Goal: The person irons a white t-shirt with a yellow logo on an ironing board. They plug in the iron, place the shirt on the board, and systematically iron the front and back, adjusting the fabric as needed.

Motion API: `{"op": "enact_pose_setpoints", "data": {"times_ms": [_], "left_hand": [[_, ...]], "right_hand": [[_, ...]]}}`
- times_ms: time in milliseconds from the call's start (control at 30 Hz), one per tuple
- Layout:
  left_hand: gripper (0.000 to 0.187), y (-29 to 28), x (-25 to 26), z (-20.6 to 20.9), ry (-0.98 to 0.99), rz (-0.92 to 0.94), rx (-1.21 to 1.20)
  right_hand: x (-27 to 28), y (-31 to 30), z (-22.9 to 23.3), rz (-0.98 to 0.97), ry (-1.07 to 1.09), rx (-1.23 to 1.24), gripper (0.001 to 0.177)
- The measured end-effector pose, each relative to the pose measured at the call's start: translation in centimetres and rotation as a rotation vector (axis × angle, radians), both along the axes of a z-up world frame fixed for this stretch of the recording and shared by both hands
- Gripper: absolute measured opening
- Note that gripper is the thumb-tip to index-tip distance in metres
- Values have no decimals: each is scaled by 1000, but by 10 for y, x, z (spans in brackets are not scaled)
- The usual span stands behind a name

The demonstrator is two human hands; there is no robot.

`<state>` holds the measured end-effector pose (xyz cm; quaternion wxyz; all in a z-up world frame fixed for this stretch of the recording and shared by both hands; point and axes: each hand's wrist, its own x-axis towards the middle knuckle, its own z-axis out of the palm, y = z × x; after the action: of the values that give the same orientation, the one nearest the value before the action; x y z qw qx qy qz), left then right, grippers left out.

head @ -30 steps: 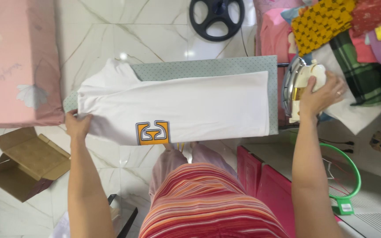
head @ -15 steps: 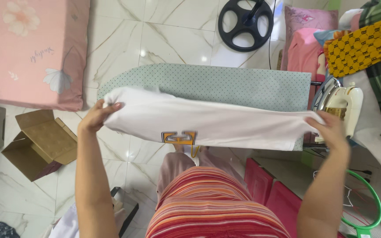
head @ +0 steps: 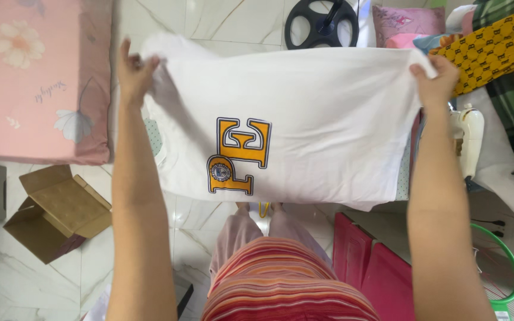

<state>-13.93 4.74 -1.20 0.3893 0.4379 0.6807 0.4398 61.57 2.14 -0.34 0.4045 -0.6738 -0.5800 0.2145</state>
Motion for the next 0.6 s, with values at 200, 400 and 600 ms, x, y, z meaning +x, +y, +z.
{"op": "enact_pose_setpoints", "data": {"times_ms": [200, 400, 600], "left_hand": [[78, -110, -18, -111, 511, 167, -97], [84, -191, 66, -56, 650, 275, 51], [61, -182, 11, -65, 138, 154, -179]], "right_hand": [[-8, -100, -82, -146, -299, -13, 59], [-60, -252, -97, -580, -496, -250, 50], [-42, -250, -95, -514, -451, -268, 42]]}}
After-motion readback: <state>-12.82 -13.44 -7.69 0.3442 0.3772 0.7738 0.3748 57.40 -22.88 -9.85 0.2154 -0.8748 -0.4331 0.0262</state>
